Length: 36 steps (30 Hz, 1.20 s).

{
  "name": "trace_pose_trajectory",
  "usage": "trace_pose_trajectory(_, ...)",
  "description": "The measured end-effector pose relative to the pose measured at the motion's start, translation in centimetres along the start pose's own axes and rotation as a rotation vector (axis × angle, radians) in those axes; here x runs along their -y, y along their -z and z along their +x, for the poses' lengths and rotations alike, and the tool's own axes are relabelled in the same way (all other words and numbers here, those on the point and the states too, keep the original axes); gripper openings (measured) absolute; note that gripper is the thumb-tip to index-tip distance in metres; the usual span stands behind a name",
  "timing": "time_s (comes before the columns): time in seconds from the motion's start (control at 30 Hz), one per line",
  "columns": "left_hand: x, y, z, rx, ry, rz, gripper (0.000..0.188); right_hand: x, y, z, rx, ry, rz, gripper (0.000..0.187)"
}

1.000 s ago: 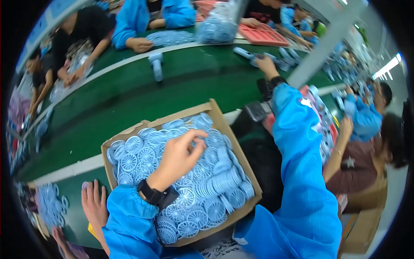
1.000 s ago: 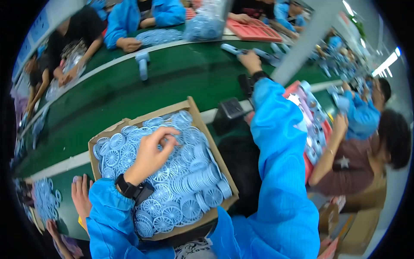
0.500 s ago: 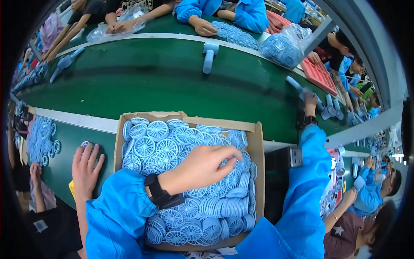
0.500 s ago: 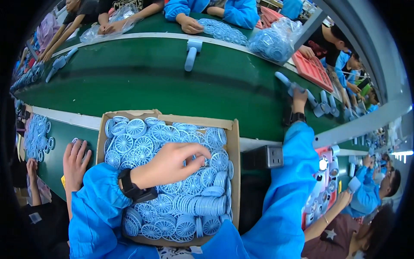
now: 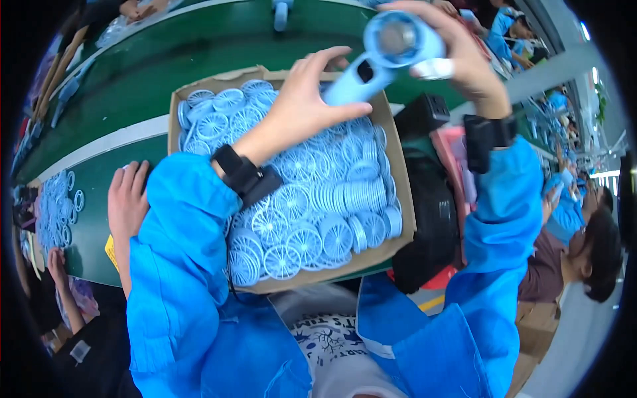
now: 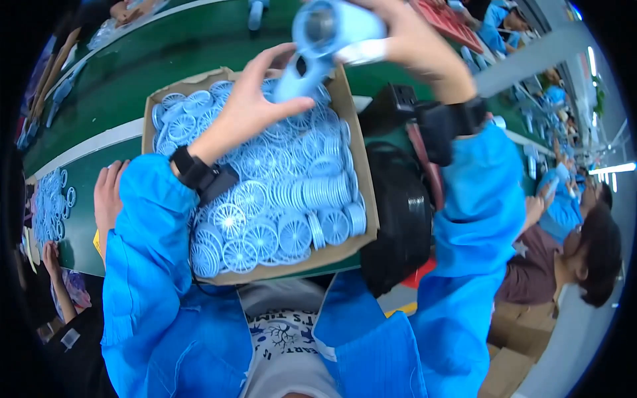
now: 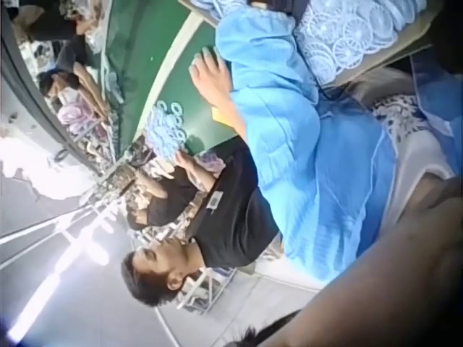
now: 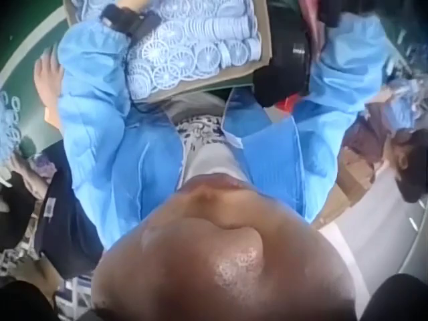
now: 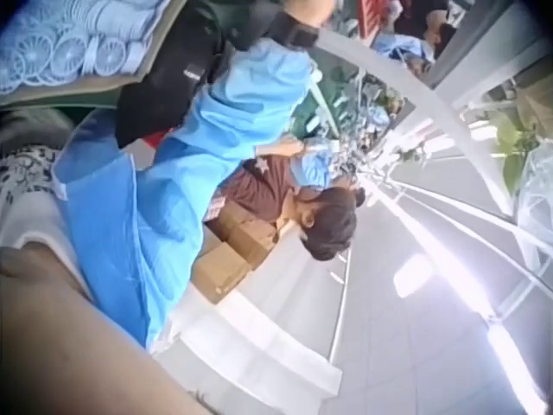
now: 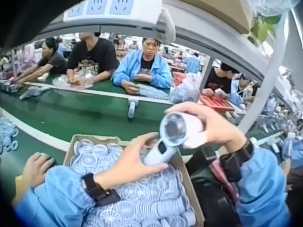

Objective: The person picks up a fan body and a fan cover from a box, presses the cover onto the body by hand, and places the assembled fan onto a conveyor belt.

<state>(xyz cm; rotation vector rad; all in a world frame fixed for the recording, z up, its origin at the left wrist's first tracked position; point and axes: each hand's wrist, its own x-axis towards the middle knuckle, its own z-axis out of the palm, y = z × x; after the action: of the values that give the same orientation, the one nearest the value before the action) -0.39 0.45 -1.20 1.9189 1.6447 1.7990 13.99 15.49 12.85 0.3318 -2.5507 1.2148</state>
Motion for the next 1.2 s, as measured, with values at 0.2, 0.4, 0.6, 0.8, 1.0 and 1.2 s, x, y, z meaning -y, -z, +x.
trace_pose_trajectory(0.2,0.0,1.1,0.0,0.163,0.550,-0.465,0.061,-3.5,-10.4,-4.7,-0.305,-0.378,-0.172,0.057)
trace_pose_trajectory(0.4,0.0,1.4,-0.2,-0.034,0.572,-0.461,0.081,-3.6,-12.6,-7.6,0.213,-0.516,-0.583,0.038)
trace_pose_trajectory(0.6,-0.5,0.7,0.2,0.024,0.571,-0.661,0.089,-3.3,-11.5,-7.6,-0.071,-0.603,-0.458,0.027)
trace_pose_trajectory(0.8,-0.7,0.1,0.1,0.068,0.574,-0.666,0.093,-4.1,-12.0,-9.4,-0.132,-0.578,-0.685,0.031)
trace_pose_trajectory(1.0,-0.7,0.2,0.0,0.073,0.589,-0.685,0.090,-3.7,-12.7,-8.6,0.166,-0.711,-0.863,0.032)
trace_pose_trajectory(1.2,-1.4,0.3,0.1,0.070,0.596,-0.689,0.087,-3.3,-13.0,-9.0,0.171,-0.578,-0.882,0.029)
